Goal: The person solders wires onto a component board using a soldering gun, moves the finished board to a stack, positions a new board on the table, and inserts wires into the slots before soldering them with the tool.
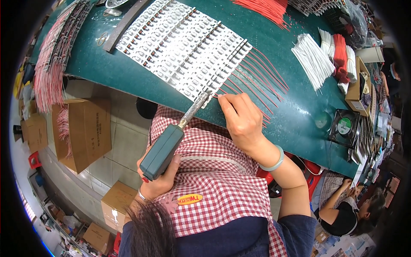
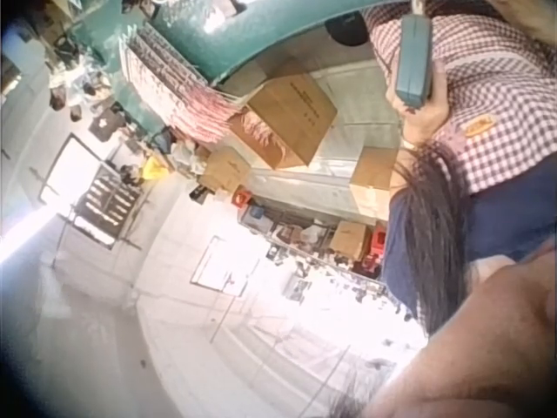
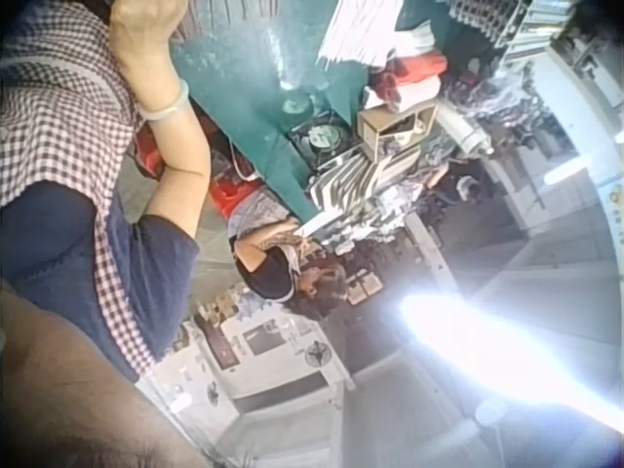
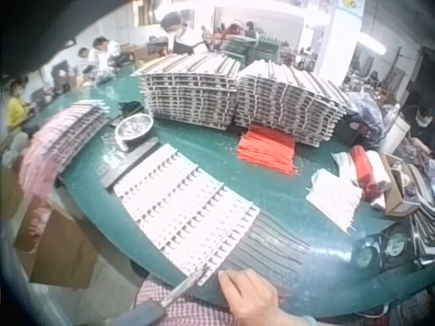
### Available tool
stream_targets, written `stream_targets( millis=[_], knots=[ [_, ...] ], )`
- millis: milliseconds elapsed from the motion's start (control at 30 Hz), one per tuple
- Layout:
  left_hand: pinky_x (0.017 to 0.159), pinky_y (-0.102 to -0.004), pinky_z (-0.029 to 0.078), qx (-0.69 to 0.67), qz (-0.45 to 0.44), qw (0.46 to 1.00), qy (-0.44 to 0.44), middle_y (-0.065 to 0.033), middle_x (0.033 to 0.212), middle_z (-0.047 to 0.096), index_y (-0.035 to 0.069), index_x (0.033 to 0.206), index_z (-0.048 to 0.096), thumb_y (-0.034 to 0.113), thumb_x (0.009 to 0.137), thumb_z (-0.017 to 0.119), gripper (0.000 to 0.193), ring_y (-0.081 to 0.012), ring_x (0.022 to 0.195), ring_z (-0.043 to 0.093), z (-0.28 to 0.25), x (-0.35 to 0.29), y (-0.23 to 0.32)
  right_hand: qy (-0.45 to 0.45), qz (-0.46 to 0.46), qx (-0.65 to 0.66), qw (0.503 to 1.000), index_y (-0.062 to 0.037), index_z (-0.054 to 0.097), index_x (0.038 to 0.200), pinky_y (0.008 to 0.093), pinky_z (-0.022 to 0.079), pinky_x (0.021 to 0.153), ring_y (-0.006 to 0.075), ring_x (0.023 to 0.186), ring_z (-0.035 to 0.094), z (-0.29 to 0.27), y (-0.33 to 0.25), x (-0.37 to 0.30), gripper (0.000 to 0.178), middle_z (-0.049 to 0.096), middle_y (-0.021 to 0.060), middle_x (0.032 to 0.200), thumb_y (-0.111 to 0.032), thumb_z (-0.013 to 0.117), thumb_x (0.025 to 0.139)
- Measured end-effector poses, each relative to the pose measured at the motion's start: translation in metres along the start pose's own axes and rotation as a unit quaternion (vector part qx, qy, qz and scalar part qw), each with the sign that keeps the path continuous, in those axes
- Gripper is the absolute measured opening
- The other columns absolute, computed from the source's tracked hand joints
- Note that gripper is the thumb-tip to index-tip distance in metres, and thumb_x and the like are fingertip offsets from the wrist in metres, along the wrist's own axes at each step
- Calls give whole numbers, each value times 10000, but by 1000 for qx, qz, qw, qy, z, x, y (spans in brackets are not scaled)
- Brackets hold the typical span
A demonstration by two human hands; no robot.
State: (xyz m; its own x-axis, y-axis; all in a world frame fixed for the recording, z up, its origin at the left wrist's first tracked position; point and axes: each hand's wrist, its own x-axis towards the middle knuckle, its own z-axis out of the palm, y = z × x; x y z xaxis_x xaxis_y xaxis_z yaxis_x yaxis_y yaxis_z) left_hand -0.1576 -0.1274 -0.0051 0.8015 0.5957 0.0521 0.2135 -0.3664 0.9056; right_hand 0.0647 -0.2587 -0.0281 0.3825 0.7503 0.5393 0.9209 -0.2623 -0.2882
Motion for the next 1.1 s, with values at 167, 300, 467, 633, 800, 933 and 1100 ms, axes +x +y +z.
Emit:
stream_targets(
  millis=[167, 300, 467, 633, 800, 933, 1100],
  knots=[
    [651, -311, 531, 37, 68, 997, -27, -143, 876, 675, -47, 950, 679, -3, 768, 733, 195, -239, 736, 672, 2, 11, 8, 0, 1, -9, 1000, 42, 663, 956, 302, 488, 593, 210, 750, 581, -1, 0, 0, 233, 613, 84, 875, -11, 668, 728],
    [650, -315, 530, 37, 31, 998, -39, -142, 866, 671, -49, 932, 674, -10, 754, 738, 193, -251, 729, 667, 6, 14, 13, 4, 3, -11, 1000, 39, 664, 958, 304, 487, 594, 210, 751, 582, -1, 0, -2, 234, 611, 83, 870, -14, 664, 731],
    [644, -311, 530, 39, 50, 997, -33, -133, 851, 669, -51, 922, 671, 5, 757, 751, 192, -236, 710, 664, 5, 16, 10, 6, 2, -15, 1000, 34, 665, 957, 309, 485, 595, 209, 753, 582, 2, -1, -3, 227, 608, 81, 865, -22, 657, 737],
    [645, -313, 531, 18, -31, 999, 21, -135, 881, 689, -34, 950, 683, 47, 794, 749, 187, -217, 725, 675, -1, 1, 3, 11, 10, -6, 1000, 34, 663, 958, 314, 486, 583, 216, 725, 582, 3, -1, -1, 251, 625, 84, 869, 9, 660, 708],
    [706, -308, 531, 24, -53, 990, 132, -113, 925, 710, -23, 1035, 681, 94, 807, 767, 270, -210, 792, 684, -17, 21, 3, 6, -5, 11, 1000, 37, 659, 968, 312, 485, 599, 219, 759, 583, 0, -3, 3, 255, 613, 91, 890, -23, 641, 721],
    [496, -211, 405, -32, 44, 970, 237, -65, 976, 656, -19, 1265, 541, -34, 872, 660, 410, -67, 608, 534, -42, 85, 20, -7, 16, -5, 1000, 46, 656, 973, 322, 490, 597, 228, 754, 587, -2, -5, -1, 291, 630, 106, 912, -13, 640, 688],
    [550, -222, 428, -86, 153, 897, 405, -73, 923, 689, -34, 1099, 640, 94, 873, 709, 269, -64, 652, 542, -84, 191, -2, 3, 8, -9, 1000, 45, 657, 976, 307, 490, 596, 226, 741, 590, -2, -5, -1, 308, 634, 107, 893, 35, 652, 669]
  ],
)
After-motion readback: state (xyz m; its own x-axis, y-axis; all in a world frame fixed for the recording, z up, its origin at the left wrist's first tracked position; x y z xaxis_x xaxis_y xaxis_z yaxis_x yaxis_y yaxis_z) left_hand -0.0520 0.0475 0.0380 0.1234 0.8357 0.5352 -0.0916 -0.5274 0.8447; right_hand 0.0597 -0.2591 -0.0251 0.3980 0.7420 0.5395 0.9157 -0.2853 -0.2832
